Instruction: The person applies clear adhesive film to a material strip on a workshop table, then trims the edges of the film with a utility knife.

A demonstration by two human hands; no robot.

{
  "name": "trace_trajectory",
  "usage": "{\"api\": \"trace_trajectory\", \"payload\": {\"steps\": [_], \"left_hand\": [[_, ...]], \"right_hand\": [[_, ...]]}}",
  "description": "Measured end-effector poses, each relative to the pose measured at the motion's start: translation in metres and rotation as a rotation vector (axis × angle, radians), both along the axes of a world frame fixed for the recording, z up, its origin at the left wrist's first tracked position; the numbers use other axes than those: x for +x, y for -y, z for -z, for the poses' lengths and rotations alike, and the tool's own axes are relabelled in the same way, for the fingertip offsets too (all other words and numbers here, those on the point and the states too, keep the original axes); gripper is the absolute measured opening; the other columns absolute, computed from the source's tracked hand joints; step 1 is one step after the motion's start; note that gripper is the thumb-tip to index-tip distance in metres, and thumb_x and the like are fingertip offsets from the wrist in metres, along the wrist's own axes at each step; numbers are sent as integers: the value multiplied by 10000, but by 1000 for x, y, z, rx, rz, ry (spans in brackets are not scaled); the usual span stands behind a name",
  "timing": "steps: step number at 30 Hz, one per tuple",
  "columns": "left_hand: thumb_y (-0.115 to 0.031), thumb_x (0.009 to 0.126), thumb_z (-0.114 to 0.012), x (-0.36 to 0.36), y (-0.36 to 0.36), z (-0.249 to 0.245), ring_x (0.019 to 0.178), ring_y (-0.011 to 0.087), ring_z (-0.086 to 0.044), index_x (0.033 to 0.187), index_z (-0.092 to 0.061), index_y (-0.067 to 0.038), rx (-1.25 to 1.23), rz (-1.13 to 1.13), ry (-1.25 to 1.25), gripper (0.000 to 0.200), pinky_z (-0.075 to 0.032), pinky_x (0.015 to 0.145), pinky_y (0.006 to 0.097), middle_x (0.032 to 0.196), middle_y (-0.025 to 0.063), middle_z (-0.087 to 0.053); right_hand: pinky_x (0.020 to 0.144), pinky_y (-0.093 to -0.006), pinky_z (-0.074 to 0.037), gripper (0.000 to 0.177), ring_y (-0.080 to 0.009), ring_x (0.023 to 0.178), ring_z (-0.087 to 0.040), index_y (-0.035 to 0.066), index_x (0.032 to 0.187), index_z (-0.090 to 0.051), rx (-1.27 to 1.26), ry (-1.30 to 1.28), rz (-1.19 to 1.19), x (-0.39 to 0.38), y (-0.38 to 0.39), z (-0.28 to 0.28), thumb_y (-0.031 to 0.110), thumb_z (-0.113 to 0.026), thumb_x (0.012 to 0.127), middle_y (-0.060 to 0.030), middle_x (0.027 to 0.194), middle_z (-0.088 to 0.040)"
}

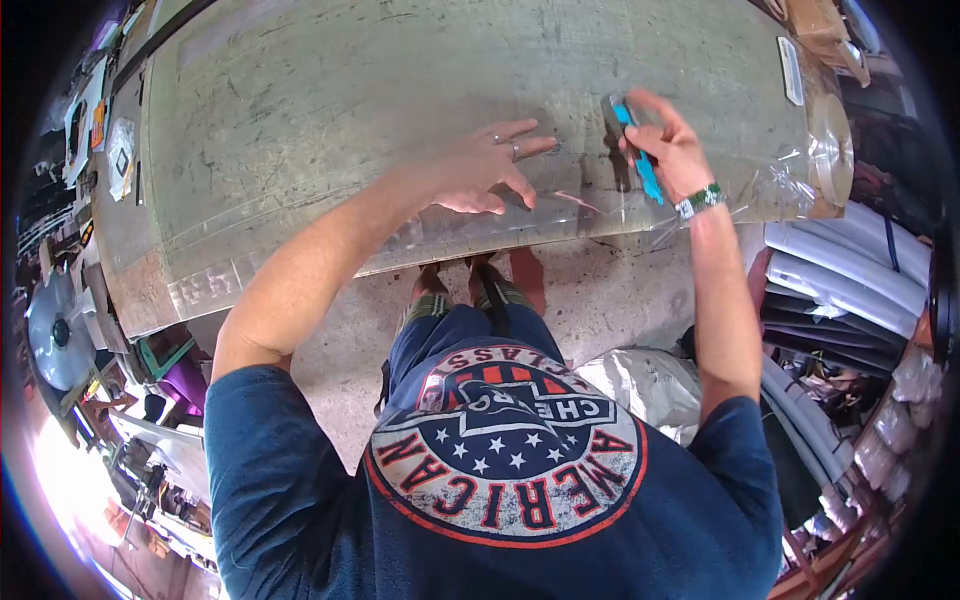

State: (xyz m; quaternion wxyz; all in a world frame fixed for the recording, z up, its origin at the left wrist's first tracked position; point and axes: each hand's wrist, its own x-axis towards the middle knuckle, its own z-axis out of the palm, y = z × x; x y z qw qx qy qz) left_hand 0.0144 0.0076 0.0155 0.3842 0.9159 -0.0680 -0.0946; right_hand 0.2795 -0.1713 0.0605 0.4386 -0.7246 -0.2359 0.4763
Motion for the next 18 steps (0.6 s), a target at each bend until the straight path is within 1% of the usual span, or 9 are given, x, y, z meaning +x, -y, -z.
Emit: {"api": "trace_trajectory", "payload": {"steps": [1,4,5,8,9,12,13,16,18], "left_hand": [[-132,719,-849,0,-1,-2,1580,355,-136,1128,-778,-266,12,3,-9,436,-262,1257,536,1704,24,-246],[-135,731,-841,-2,-1,5,1583,354,-124,1139,-774,-267,-32,-1,9,434,-242,1259,536,1709,27,-237],[-136,733,-840,-2,-1,6,1583,356,-122,1141,-773,-268,-25,6,5,434,-240,1258,537,1709,29,-236],[-141,738,-839,0,-2,4,1583,362,-115,1145,-772,-268,1,26,1,431,-234,1257,537,1710,35,-234],[-145,739,-839,1,-2,2,1582,365,-113,1144,-772,-266,17,32,5,428,-231,1258,537,1710,36,-233],[-161,746,-841,0,-3,5,1584,373,-97,1153,-772,-271,-8,45,16,427,-198,1268,552,1711,43,-227],[-168,749,-841,0,-4,6,1585,376,-90,1157,-772,-274,-27,49,22,427,-182,1272,561,1712,46,-224],[-185,755,-844,2,-5,7,1588,376,-68,1176,-770,-285,79,89,66,439,-122,1278,594,1713,54,-216],[-194,758,-845,3,-6,6,1589,376,-55,1183,-769,-287,89,105,67,441,-92,1277,611,1714,57,-207]], "right_hand": [[628,-298,-532,460,-157,750,-673,27,1444,-538,-49,-195,86,-3,9,3,123,-618,1002,-94,913,-729],[687,-325,-587,393,-202,791,-702,-41,1387,-561,64,-629,149,14,27,29,70,-559,1010,-142,1016,-729],[794,-358,-613,363,-231,875,-721,-74,1361,-563,121,-761,219,17,28,36,44,-501,1024,-177,1077,-720],[887,-394,-610,352,-248,936,-720,-94,1338,-555,298,-658,423,-21,9,2,18,-511,1007,-193,1091,-715],[899,-370,-593,339,-229,982,-711,-80,1313,-573,381,-545,379,-22,11,13,103,-559,1029,-177,1113,-717],[837,-340,-595,348,-206,935,-721,-51,1222,-649,338,-206,289,-10,14,43,242,-624,1037,-148,1080,-729],[772,-304,-590,430,-187,870,-727,-24,1166,-697,183,-7,320,-11,12,47,380,-640,1030,-119,1014,-739],[734,-294,-591,443,-186,814,-729,-23,1168,-702,137,98,367,-18,10,38,392,-612,1042,-111,953,-737],[746,-284,-588,478,-193,840,-741,-49,1198,-687,179,153,384,-26,20,25,394,-573,1059,-125,974,-737]]}}
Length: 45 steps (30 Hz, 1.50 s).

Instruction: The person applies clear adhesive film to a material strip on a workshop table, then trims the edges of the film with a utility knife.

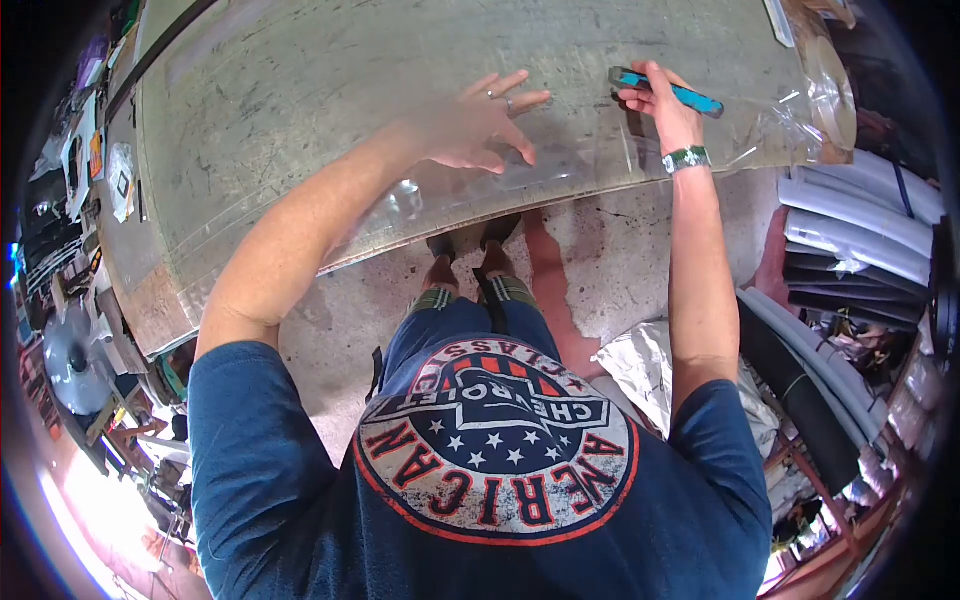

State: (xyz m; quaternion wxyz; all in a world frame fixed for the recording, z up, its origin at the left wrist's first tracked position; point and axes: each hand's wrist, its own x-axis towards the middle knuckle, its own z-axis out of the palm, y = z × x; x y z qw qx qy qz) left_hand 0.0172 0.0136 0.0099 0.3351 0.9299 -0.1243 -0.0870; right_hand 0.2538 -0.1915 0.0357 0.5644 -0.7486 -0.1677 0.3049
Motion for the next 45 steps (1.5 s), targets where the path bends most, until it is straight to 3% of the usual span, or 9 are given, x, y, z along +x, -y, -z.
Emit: {"api": "trace_trajectory", "payload": {"steps": [6,12,18,19,26,29,38,41,45], "left_hand": [[-188,774,-843,0,0,2,1590,377,-35,1176,-772,-287,4,6,8,420,-65,1277,621,1719,54,-189],[-182,771,-843,0,0,5,1593,366,-24,1162,-774,-295,14,8,17,413,-55,1277,624,1719,47,-189],[-147,757,-853,1,1,6,1597,339,-27,1167,-778,-295,13,-7,-10,442,-55,1286,600,1718,33,-196],[-140,751,-857,1,1,6,1597,334,-29,1169,-778,-295,5,-11,-14,452,-57,1287,594,1718,31,-199],[-149,732,-875,-1,1,6,1598,313,-43,1183,-776,-289,-15,-19,-4,483,-63,1290,586,1713,26,-215],[-145,728,-878,-1,2,8,1598,314,-46,1193,-772,-290,-11,-21,-2,498,-63,1290,585,1713,24,-217],[-152,721,-879,1,1,6,1598,313,-44,1206,-765,-316,-4,-22,-15,525,-59,1292,580,1713,10,-217],[-151,724,-876,1,2,3,1599,308,-38,1210,-764,-323,-8,-23,-26,528,-60,1294,574,1715,6,-212],[-153,724,-876,1,2,2,1599,308,-34,1213,-764,-327,-8,-30,-41,531,-62,1295,573,1716,3,-209]], "right_hand": [[794,-289,-586,431,-175,893,-738,-79,1254,-651,-34,208,-92,-100,65,-75,300,-527,1090,-152,1070,-745],[777,-319,-583,262,-208,882,-764,-25,1182,-679,-23,402,-166,-191,67,-25,178,-652,1018,-160,995,-770],[726,-349,-575,236,-275,854,-765,1,1138,-677,-34,496,-208,-193,42,3,188,-685,994,-189,953,-751],[795,-296,-570,225,-175,916,-751,6,1168,-671,-108,501,-242,-193,40,0,181,-639,1030,-130,988,-781],[807,-293,-563,245,-151,923,-735,0,1173,-676,-109,493,-212,-192,33,15,197,-637,1033,-130,979,-779],[751,-354,-571,249,-275,876,-757,5,1136,-674,-82,479,-193,-191,31,16,213,-679,1000,-200,977,-743],[702,-365,-560,187,-284,796,-742,17,1093,-670,-93,536,-216,-187,23,18,158,-701,975,-185,939,-744],[712,-297,-562,165,-160,817,-745,19,1117,-692,-111,600,-240,-182,16,19,115,-680,984,-121,893,-770],[707,-302,-565,149,-177,807,-751,20,1102,-684,-109,618,-278,-181,15,12,95,-686,974,-129,875,-761]]}}
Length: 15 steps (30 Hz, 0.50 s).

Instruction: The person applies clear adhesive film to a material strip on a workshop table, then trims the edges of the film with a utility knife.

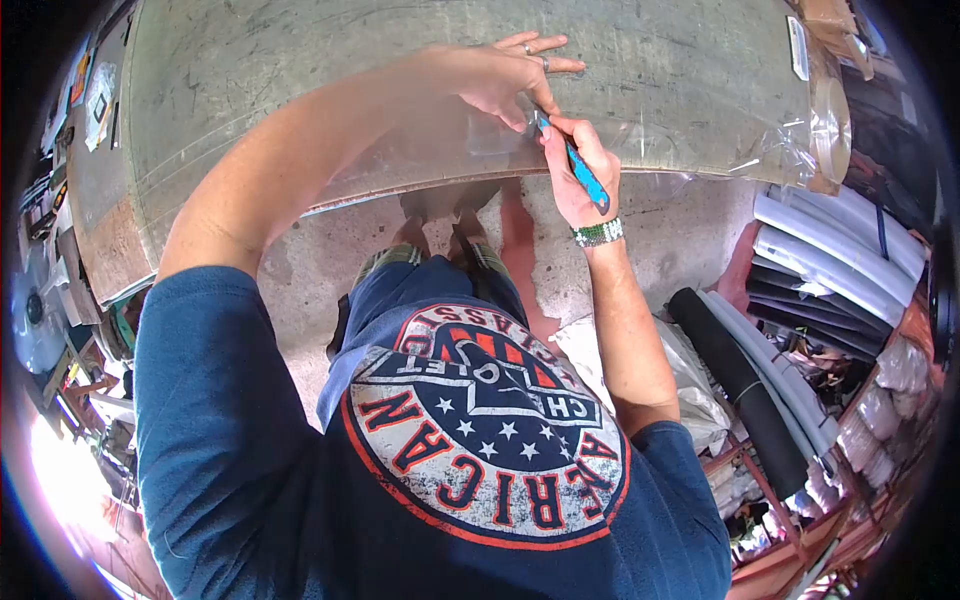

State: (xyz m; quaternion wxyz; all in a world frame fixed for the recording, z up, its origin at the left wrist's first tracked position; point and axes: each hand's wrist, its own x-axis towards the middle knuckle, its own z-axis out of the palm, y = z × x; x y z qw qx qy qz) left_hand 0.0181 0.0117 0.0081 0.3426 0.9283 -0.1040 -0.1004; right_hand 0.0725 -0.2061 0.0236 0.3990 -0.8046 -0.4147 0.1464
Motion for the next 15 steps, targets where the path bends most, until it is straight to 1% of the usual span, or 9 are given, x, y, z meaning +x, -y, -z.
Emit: {"api": "trace_trajectory", "payload": {"steps": [6,9,10,13,14,15], "left_hand": [[-129,706,-882,1,0,0,1599,320,-20,1168,-782,-299,-14,-3,-29,502,-64,1292,582,1717,15,-203],[-106,694,-882,0,1,-1,1599,323,-8,1142,-789,-280,-24,8,-44,489,-65,1291,584,1721,25,-191],[-99,690,-881,1,-1,-3,1599,324,-4,1134,-791,-274,-25,11,-47,485,-65,1291,585,1722,28,-186],[-90,693,-876,2,-1,-8,1599,327,1,1160,-784,-278,2,28,-82,512,-66,1291,585,1724,32,-179],[-88,691,-875,1,-1,-9,1599,328,3,1169,-781,-281,-2,35,-81,524,-66,1292,582,1724,32,-176],[-85,690,-874,2,-2,-8,1599,329,5,1178,-778,-284,-3,43,-81,536,-67,1293,579,1725,33,-174]], "right_hand": [[691,-300,-558,155,-191,779,-753,19,1100,-680,-68,-41,-5,-8,14,-11,92,-696,965,-134,839,-748],[676,-298,-551,157,-189,750,-744,24,1092,-687,-129,-6,-4,-19,29,-21,101,-709,957,-136,814,-736],[666,-300,-546,159,-188,718,-727,34,1087,-695,-87,-7,-9,-21,37,-13,114,-716,952,-136,803,-728],[656,-300,-545,162,-182,691,-713,37,1088,-696,-136,-20,-21,-26,48,-24,114,-718,948,-126,800,-730],[692,-312,-551,192,-181,737,-721,40,1116,-698,-215,-83,-15,-25,53,-29,148,-710,958,-140,841,-736],[729,-318,-554,202,-186,779,-725,41,1128,-700,-218,-70,-16,-24,59,-38,160,-701,965,-145,880,-742]]}}
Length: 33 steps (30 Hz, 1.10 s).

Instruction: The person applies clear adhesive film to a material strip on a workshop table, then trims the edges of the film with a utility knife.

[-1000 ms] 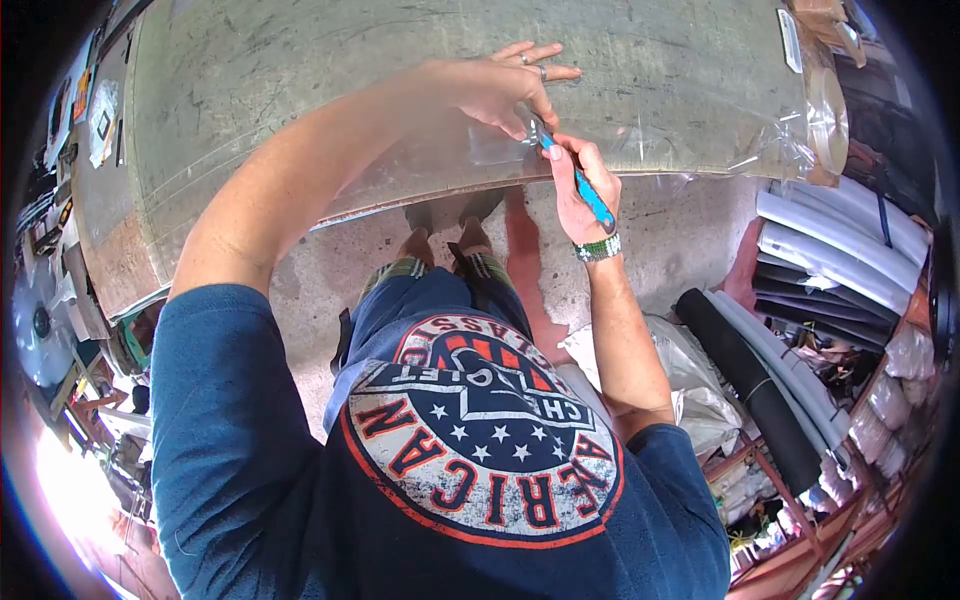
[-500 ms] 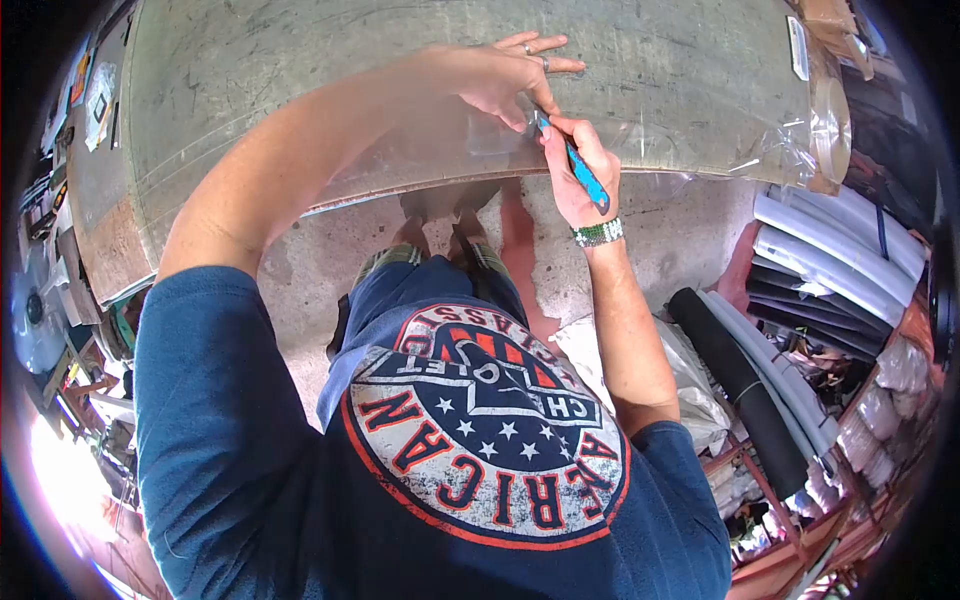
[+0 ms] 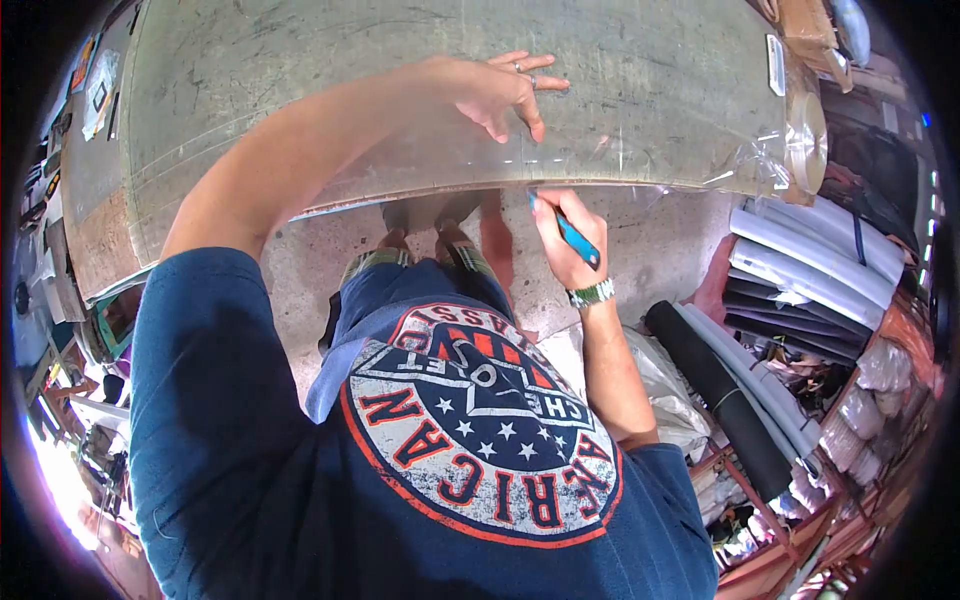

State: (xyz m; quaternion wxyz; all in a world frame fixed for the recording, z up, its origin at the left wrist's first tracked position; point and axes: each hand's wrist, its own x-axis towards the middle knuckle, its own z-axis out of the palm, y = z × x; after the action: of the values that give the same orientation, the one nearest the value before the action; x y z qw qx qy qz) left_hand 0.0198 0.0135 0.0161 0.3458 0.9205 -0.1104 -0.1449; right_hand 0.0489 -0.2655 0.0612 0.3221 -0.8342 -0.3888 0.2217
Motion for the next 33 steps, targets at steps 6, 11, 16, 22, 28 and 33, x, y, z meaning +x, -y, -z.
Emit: {"api": "trace_trajectory", "payload": {"steps": [6,11,16,22,28,33], "left_hand": [[-53,688,-864,1,-10,7,1600,327,5,1214,-767,-284,-45,33,14,582,-87,1295,555,1726,36,-170],[-39,711,-844,-1,-16,0,1592,336,-89,1232,-759,-246,13,45,58,567,-139,1287,560,1712,49,-221],[-144,755,-836,-26,-7,-2,1543,345,-234,1252,-706,-162,94,-262,195,515,-216,1268,503,1636,99,-358],[-213,838,-800,-77,46,-5,1229,339,-514,1081,-701,-90,364,-1006,284,290,-429,1021,471,1303,100,-584],[-156,869,-759,-90,57,19,1067,314,-544,953,-690,-70,338,-1156,369,139,-437,910,435,1105,96,-621],[-30,852,-722,-91,56,16,1017,339,-577,959,-658,-49,199,-1167,542,126,-474,881,430,1034,114,-633]], "right_hand": [[1043,-463,-442,170,-346,1181,-632,25,1097,-709,274,695,-27,60,1,-6,103,-637,965,-164,1216,-697],[716,-402,-397,407,-274,781,-562,81,761,-549,173,778,-281,133,-34,34,383,-813,830,-43,761,-575],[725,-411,-422,539,-276,793,-555,101,787,-548,143,613,-532,169,-71,50,533,-856,690,-47,769,-566],[788,-413,-443,658,-290,904,-549,90,938,-622,226,530,-634,191,-92,61,657,-816,668,-75,950,-584],[907,-454,-457,480,-333,1073,-576,65,1195,-665,359,430,-672,146,-117,48,390,-777,860,-109,1160,-607],[961,-459,-449,499,-341,1130,-578,35,1173,-682,360,362,-693,86,-159,48,390,-789,840,-115,1224,-639]]}}
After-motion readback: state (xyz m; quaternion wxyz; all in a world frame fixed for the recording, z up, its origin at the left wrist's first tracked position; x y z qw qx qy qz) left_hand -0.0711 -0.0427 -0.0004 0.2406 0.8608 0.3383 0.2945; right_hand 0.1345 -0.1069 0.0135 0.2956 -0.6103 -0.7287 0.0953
